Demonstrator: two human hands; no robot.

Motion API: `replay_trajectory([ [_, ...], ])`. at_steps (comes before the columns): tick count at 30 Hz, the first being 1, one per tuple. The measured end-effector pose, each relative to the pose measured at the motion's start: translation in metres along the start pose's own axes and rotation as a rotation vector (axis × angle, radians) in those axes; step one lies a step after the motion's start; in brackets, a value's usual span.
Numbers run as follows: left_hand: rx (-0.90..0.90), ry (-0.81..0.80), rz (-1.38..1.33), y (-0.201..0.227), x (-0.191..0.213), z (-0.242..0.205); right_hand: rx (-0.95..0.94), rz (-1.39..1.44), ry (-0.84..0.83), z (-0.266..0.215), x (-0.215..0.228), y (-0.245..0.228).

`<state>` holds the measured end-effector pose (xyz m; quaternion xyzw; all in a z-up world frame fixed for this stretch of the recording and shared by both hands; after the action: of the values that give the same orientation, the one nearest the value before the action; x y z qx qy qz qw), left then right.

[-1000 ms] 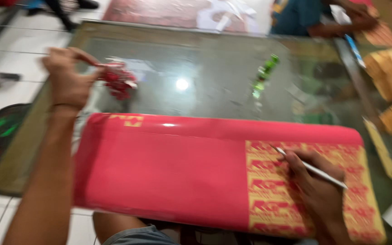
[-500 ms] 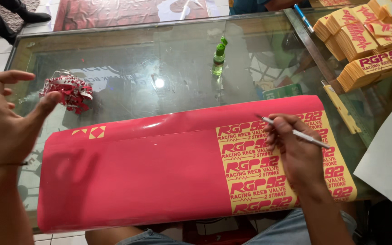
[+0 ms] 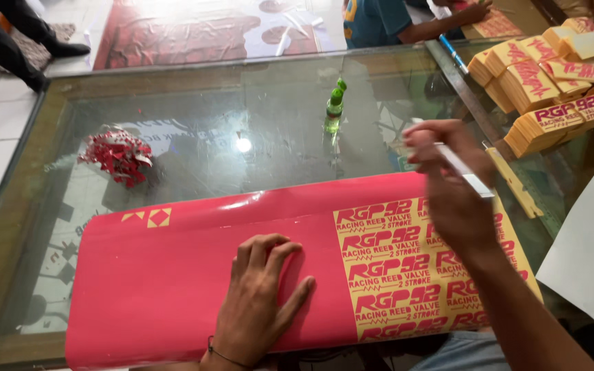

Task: The person uses a silver craft knife to carefully cut out individual red and yellow 'RGP 92' stickers from a larger sheet of pink vinyl. They hold the vinyl sheet steady with their left hand while tracing the outlines of the text with the blade in their right hand.

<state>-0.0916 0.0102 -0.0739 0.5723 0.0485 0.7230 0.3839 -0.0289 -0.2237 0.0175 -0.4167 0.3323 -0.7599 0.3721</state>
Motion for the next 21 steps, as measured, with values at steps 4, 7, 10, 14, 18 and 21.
replay_trajectory([
  [4,-0.02,-0.003,0.023,0.001,-0.001,0.0,0.396,-0.201,-0.136,0.004,-0.068,0.023],
  [7,-0.012,0.003,0.028,-0.001,-0.003,-0.002,0.639,-0.59,-0.425,-0.009,-0.119,0.063],
  [10,0.024,-0.022,0.041,-0.007,-0.008,-0.003,0.664,-0.594,-0.351,0.007,-0.11,0.052],
  [14,0.02,-0.025,0.038,-0.008,-0.007,-0.003,0.598,-0.465,-0.379,0.003,-0.111,0.053],
  [18,-0.003,0.007,0.048,-0.005,-0.004,0.0,0.735,-0.482,-0.271,0.009,-0.107,0.052],
  [21,0.051,-0.013,0.032,-0.006,-0.006,-0.001,0.633,-0.355,-0.26,0.021,-0.093,0.038],
])
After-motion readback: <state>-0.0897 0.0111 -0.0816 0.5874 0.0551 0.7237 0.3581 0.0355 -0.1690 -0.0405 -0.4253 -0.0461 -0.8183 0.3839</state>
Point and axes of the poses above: each hand's wrist, its own z-axis towards the middle knuckle, its own x-axis out of the back of the hand, y = z × x, the point moved 6 cm from there along z, towards the middle knuckle
